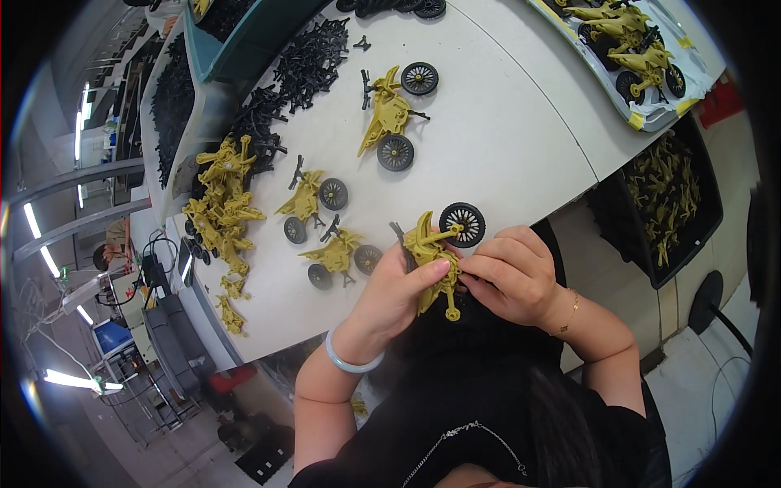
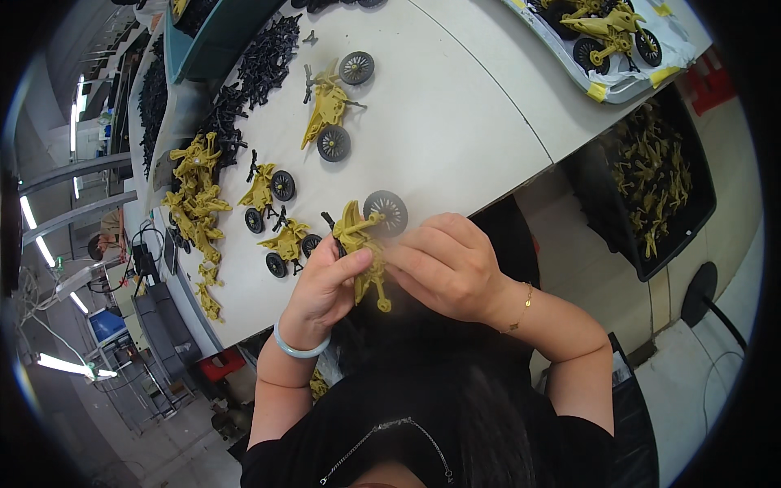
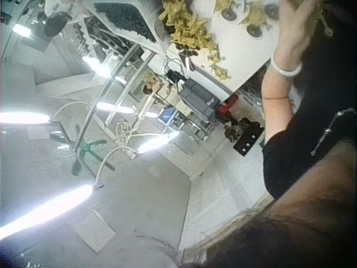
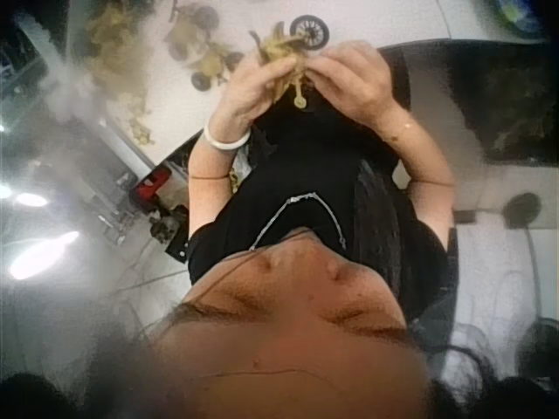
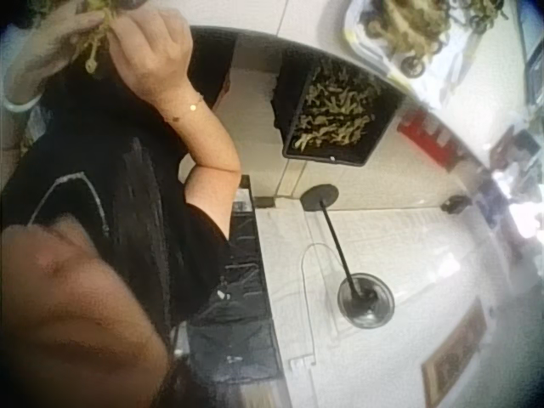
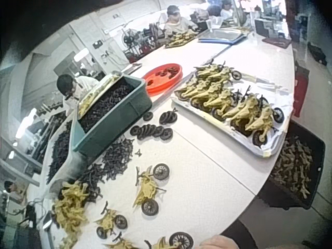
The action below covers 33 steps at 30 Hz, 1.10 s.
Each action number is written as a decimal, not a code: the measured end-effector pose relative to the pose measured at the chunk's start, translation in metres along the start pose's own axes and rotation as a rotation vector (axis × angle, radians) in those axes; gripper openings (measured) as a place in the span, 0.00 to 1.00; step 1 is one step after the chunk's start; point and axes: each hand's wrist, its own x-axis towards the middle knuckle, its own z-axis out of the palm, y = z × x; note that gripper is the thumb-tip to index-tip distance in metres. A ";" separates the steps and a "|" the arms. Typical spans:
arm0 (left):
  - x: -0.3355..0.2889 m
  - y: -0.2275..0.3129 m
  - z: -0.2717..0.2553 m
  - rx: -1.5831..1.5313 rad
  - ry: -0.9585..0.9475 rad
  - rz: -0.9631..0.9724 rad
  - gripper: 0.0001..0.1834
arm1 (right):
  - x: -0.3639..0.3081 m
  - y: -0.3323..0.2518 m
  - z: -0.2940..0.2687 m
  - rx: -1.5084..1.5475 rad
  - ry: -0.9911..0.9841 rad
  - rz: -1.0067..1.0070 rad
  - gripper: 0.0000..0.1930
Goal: The person assembles toy motorcycles by hand, attaching wheels, handlebars, and kickstands to the plastic motorcycle frames. The person places completed motorcycles onto a tray, gathers additional frame pieces from a bag beneath the table, and attaches wheels and components to the frames.
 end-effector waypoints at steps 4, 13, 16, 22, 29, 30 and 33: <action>0.001 0.000 0.003 -0.008 -0.002 0.005 0.16 | 0.000 -0.001 0.001 0.029 0.014 0.042 0.15; 0.003 -0.004 -0.002 -0.023 -0.051 0.051 0.17 | 0.000 0.002 -0.003 0.105 -0.006 0.068 0.15; 0.004 -0.005 -0.004 0.007 -0.060 0.060 0.17 | -0.001 0.002 -0.004 0.076 0.000 0.047 0.14; 0.002 -0.004 -0.008 0.040 -0.088 0.061 0.18 | -0.003 0.002 -0.003 0.038 0.007 -0.004 0.13; 0.003 -0.008 -0.007 0.039 -0.073 0.098 0.20 | -0.004 0.001 -0.003 0.031 0.015 -0.032 0.13; 0.003 -0.008 -0.008 0.039 -0.073 0.097 0.20 | -0.004 0.001 -0.003 0.031 0.015 -0.031 0.13; 0.003 -0.006 -0.009 0.016 -0.107 0.064 0.21 | -0.002 0.001 -0.005 0.045 0.002 -0.015 0.13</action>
